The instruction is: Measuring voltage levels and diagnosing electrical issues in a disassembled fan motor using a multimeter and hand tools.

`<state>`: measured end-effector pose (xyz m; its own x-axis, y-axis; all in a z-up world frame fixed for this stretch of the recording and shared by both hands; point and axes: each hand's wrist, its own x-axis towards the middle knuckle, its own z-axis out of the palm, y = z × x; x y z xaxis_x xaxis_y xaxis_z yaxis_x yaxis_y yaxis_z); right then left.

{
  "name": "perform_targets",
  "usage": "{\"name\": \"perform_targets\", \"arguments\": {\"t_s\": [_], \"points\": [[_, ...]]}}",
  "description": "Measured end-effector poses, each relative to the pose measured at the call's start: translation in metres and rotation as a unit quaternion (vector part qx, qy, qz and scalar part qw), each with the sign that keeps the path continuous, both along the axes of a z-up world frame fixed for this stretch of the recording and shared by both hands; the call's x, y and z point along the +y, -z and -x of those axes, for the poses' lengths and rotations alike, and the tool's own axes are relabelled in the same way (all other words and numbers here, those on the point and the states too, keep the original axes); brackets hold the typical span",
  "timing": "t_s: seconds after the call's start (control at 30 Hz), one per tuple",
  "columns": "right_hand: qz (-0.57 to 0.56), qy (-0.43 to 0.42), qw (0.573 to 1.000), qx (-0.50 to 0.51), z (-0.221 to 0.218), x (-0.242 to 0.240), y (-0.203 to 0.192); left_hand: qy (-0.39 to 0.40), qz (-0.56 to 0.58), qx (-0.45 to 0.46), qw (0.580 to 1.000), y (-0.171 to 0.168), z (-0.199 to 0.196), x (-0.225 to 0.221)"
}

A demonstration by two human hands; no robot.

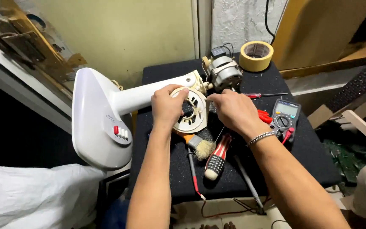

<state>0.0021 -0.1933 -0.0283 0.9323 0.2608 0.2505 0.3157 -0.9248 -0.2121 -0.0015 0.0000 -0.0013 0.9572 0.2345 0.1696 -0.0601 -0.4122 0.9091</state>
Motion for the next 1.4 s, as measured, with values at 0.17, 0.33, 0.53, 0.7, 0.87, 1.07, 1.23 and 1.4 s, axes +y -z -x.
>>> {"name": "perform_targets", "arguments": {"t_s": [0.17, 0.33, 0.53, 0.7, 0.87, 1.07, 1.23, 1.4], "points": [[0.028, -0.016, 0.998, 0.054, 0.002, 0.003, -0.006, -0.005, -0.005, -0.007, 1.0, 0.0, -0.001, 0.001], [0.023, -0.01, 0.998, 0.06, 0.002, 0.0, -0.007, -0.006, -0.007, -0.009, 1.0, -0.002, -0.001, 0.0], [0.005, -0.009, 0.999, 0.034, -0.002, 0.002, 0.002, -0.013, -0.003, -0.008, 1.0, -0.002, 0.001, -0.002], [0.033, -0.017, 0.997, 0.066, 0.0, 0.002, 0.0, -0.018, -0.009, -0.01, 1.0, -0.002, 0.0, -0.002], [-0.002, 0.004, 1.0, 0.017, -0.003, 0.002, 0.002, -0.026, -0.015, -0.005, 1.0, 0.001, -0.002, -0.002], [0.013, -0.015, 0.997, 0.07, 0.001, 0.005, 0.0, -0.047, -0.008, -0.004, 0.999, 0.008, -0.006, 0.0], [0.001, 0.0, 1.0, 0.014, -0.005, 0.003, 0.005, -0.046, -0.002, -0.008, 0.999, 0.008, -0.005, -0.003], [0.0, -0.014, 0.998, 0.057, 0.002, 0.006, 0.0, -0.053, 0.002, -0.021, 0.998, 0.007, -0.003, -0.002]]}}
